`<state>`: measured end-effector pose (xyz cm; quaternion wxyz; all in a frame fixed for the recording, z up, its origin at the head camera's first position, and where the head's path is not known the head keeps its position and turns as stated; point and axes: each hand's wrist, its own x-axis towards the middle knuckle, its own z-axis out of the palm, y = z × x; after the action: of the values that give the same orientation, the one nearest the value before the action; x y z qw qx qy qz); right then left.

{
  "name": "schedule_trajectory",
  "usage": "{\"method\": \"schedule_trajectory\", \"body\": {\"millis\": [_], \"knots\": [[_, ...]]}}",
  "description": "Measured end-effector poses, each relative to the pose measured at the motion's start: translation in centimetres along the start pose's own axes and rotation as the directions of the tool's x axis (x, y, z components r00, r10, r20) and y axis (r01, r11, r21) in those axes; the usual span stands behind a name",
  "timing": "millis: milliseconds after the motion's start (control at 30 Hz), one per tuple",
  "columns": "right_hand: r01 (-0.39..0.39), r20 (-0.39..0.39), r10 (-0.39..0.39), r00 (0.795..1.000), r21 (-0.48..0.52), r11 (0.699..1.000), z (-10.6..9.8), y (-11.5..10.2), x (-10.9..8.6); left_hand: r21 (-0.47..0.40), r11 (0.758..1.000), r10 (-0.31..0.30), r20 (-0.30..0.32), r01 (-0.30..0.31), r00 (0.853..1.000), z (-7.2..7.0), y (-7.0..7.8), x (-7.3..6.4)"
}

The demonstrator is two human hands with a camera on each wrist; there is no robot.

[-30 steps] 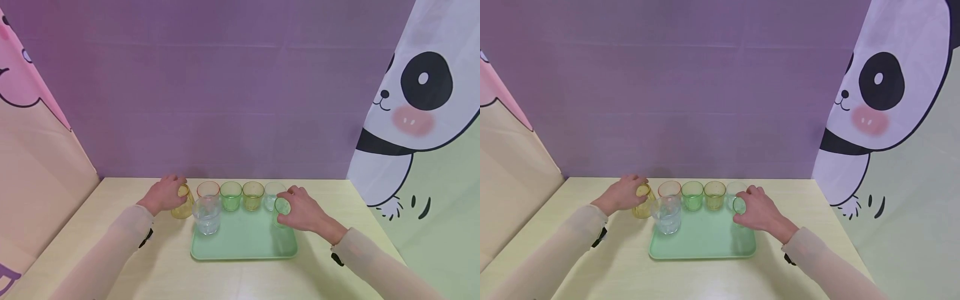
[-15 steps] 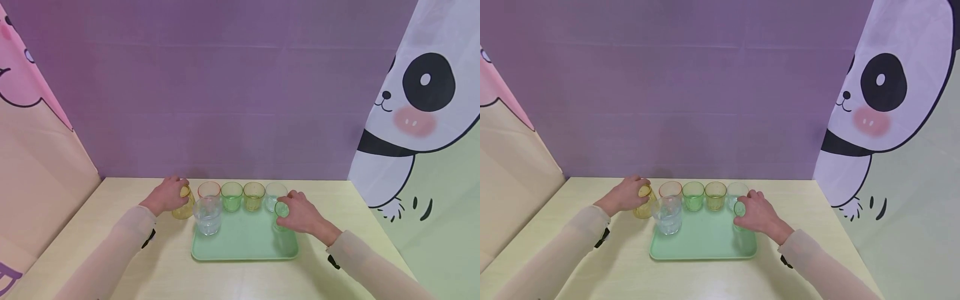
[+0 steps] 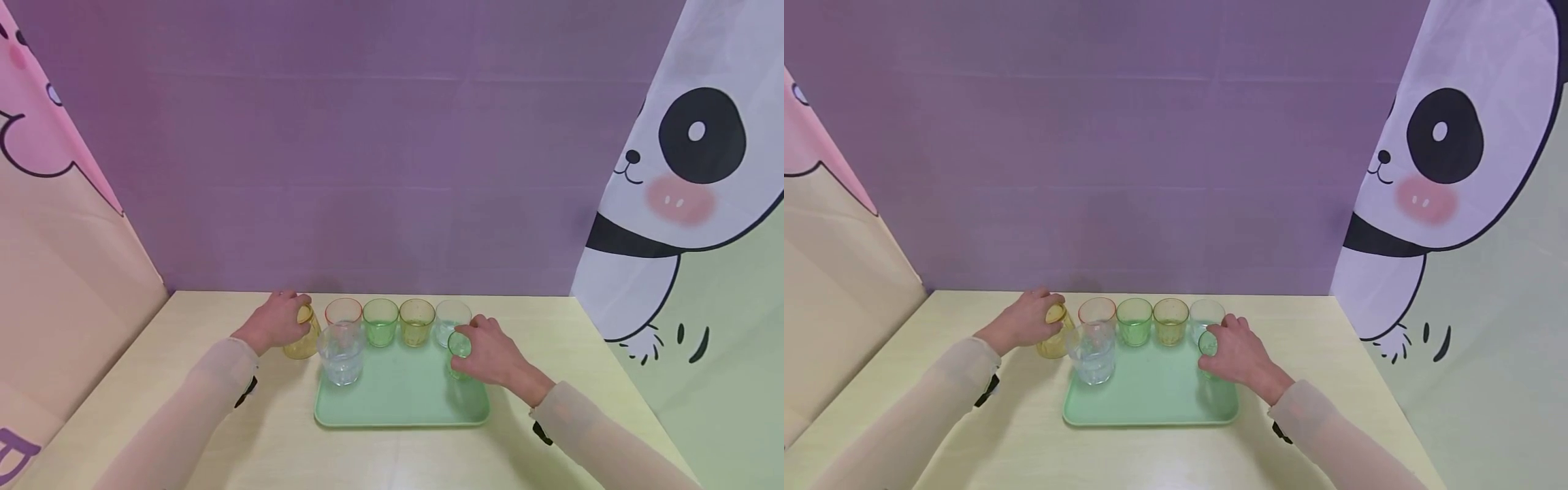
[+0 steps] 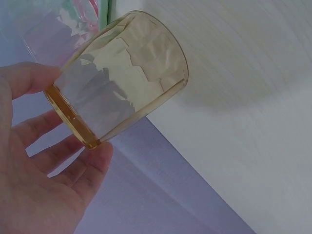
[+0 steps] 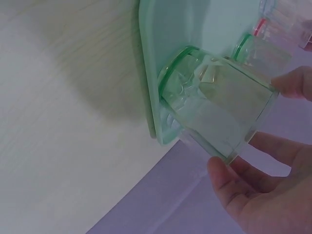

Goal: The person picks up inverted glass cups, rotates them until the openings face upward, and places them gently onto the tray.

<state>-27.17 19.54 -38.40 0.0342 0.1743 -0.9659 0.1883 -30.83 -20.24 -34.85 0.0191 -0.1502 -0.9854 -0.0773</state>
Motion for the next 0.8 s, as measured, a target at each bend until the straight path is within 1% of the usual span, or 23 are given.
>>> {"method": "schedule_trajectory", "body": {"millis": [233, 533, 800], "knots": [[-0.021, -0.012, 0.021, 1.000, -0.002, 1.000, -0.01, -0.11, -0.05, -0.010, 1.000, -0.003, -0.006, 0.003, 1.000, 0.22, -0.25, 0.11], [-0.012, -0.033, 0.012, 0.999, -0.002, 1.000, 0.31, 0.05, 0.11, -0.021, 1.000, -0.007, 0.037, 0.008, 0.999, 0.22, -0.54, 0.26], [-0.006, -0.039, 0.005, 0.999, -0.013, 1.000, 0.45, 0.20, 0.09, -0.026, 0.999, -0.026, 0.052, 0.028, 0.998, 0.45, -0.51, 0.46]]}}
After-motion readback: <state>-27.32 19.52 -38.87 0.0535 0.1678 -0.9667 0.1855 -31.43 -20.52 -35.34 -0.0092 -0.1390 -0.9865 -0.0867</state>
